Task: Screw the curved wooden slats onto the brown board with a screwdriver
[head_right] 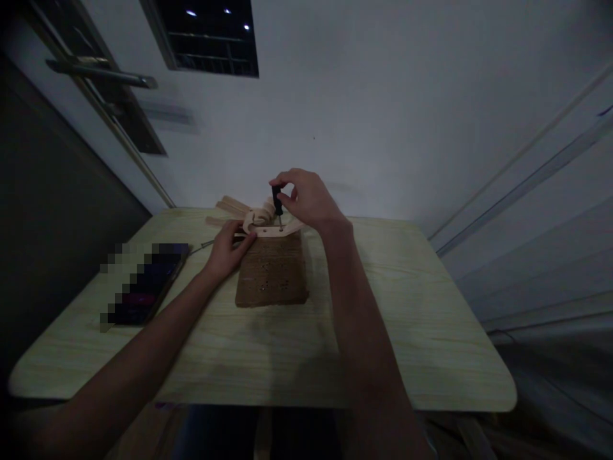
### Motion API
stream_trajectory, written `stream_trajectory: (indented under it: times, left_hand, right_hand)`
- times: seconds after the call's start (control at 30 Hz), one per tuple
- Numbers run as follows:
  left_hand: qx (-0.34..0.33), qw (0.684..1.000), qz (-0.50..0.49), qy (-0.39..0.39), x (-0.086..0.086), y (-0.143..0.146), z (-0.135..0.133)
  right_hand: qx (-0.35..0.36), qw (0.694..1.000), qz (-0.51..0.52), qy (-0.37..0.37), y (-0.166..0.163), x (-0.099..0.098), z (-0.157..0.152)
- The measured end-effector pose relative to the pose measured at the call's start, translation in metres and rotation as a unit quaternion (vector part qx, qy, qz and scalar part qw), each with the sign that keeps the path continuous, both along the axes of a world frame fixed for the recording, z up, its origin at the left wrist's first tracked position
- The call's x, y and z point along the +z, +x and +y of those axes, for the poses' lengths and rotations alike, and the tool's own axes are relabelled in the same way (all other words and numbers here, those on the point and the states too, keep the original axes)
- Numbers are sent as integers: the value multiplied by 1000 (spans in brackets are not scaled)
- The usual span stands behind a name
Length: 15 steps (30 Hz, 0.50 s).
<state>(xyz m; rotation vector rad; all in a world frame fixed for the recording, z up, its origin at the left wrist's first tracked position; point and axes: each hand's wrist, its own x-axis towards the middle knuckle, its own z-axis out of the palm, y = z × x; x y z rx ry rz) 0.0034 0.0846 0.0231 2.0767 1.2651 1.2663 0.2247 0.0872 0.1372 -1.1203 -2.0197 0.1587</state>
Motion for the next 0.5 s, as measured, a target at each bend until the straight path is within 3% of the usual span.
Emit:
stream_trajectory:
  times: [0.27,0.5]
  left_hand:
    - [-4,1000,-8,-15,0,2,0]
    - [-3,1000,8,-15,3,1,0]
  right_hand:
    - [-5,1000,-13,-5,-2,4,-8]
    - [-23,1000,-4,4,3,-1,3]
